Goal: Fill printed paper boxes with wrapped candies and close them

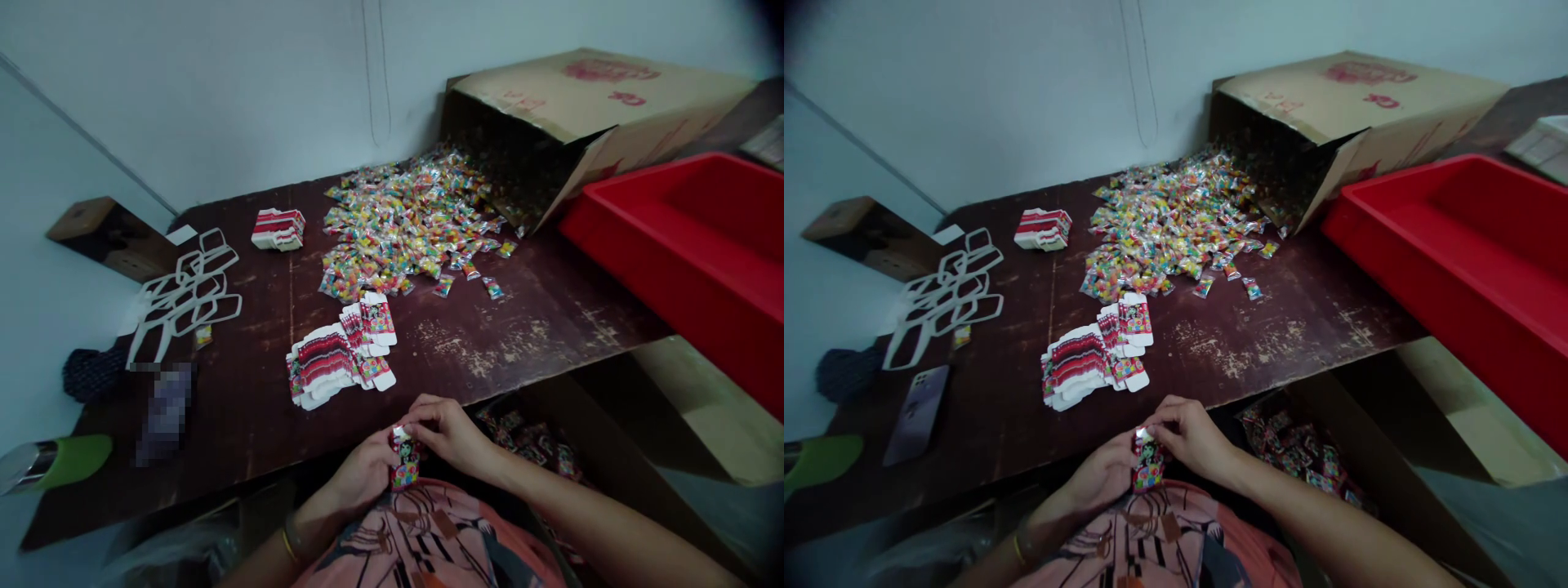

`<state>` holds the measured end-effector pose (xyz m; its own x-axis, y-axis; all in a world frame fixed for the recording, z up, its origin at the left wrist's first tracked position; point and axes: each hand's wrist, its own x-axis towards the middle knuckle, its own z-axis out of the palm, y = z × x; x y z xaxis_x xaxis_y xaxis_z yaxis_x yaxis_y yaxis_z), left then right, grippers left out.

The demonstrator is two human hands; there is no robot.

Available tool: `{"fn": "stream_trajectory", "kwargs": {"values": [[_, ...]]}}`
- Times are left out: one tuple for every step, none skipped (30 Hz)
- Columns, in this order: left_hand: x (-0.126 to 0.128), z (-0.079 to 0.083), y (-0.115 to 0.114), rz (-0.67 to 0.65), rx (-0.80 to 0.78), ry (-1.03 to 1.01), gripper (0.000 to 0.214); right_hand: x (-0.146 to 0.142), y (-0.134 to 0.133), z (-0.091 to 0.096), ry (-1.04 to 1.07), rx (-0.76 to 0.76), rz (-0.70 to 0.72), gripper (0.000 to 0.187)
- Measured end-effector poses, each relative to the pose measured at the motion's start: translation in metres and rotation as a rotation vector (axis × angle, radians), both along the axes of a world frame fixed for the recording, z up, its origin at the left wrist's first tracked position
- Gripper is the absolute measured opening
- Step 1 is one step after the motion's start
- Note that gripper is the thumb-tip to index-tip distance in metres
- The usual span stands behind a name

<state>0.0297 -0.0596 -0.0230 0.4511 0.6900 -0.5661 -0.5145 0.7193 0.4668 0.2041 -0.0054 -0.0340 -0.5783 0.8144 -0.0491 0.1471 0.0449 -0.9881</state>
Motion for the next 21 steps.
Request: {"fn": "stream_trajectory", "kwargs": {"values": [[-0.001,-0.001,-0.001,-0.01,0.021,0.046,0.036,0.002,0.0,0.0,-0.003,0.006,-0.016,0.022],[-0.001,-0.002,-0.002,-0.024,0.026,0.082,0.035,0.004,0.0,0.0,0.002,0.013,-0.017,0.023],[-0.002,-0.003,-0.002,-0.039,0.021,0.103,0.032,0.006,-0.001,0.001,0.006,0.03,0.006,0.023],[-0.002,-0.004,-0.003,-0.05,0.013,0.108,0.031,0.008,-0.004,0.002,0.006,0.061,0.05,0.024],[-0.003,-0.005,-0.004,-0.059,0.006,0.103,0.032,0.01,-0.008,0.003,-0.001,0.108,0.107,0.025],[-0.003,-0.006,-0.005,-0.06,0.002,0.1,0.033,0.012,-0.012,0.004,-0.019,0.17,0.161,0.027],[-0.003,-0.006,-0.005,-0.054,0.0,0.102,0.035,0.012,-0.016,0.005,-0.046,0.238,0.206,0.029],[-0.003,-0.006,-0.005,-0.046,0.005,0.116,0.036,0.013,-0.019,0.006,-0.075,0.305,0.238,0.032],[-0.003,-0.005,-0.004,-0.043,0.027,0.149,0.038,0.015,-0.018,0.006,-0.092,0.365,0.262,0.035],[-0.003,-0.003,-0.001,-0.056,0.064,0.202,0.04,0.018,-0.013,0.005,-0.094,0.413,0.294,0.036],[-0.004,0.0,0.002,-0.088,0.119,0.279,0.04,0.023,-0.002,0.004,-0.09,0.451,0.319,0.037],[-0.005,0.005,0.007,-0.139,0.188,0.374,0.038,0.031,0.015,0.003,-0.094,0.484,0.312,0.036],[-0.007,0.01,0.011,-0.209,0.266,0.484,0.036,0.041,0.038,0.002,-0.128,0.521,0.247,0.035],[-0.01,0.016,0.016,-0.289,0.352,0.598,0.032,0.055,0.066,0.001,-0.192,0.558,0.137,0.033],[-0.014,0.023,0.02,-0.38,0.436,0.705,0.029,0.071,0.095,0.0,-0.319,0.601,-0.068,0.034],[-0.018,0.029,0.024,-0.469,0.525,0.799,0.028,0.088,0.123,-0.002,-0.498,0.622,-0.294,0.037],[-0.023,0.034,0.025,-0.547,0.606,0.872,0.028,0.104,0.146,-0.003,-0.683,0.61,-0.458,0.042],[-0.028,0.039,0.026,-0.603,0.664,0.936,0.029,0.117,0.163,-0.006,-0.734,0.597,-0.498,0.046],[-0.034,0.042,0.025,-0.631,0.701,0.981,0.028,0.126,0.17,-0.009,-0.772,0.592,-0.515,0.047],[-0.039,0.044,0.024,-0.617,0.71,1.013,0.026,0.131,0.168,-0.014,-0.786,0.589,-0.501,0.047],[-0.045,0.046,0.023,-0.563,0.693,1.031,0.022,0.13,0.158,-0.02,-0.784,0.598,-0.47,0.047]]}}
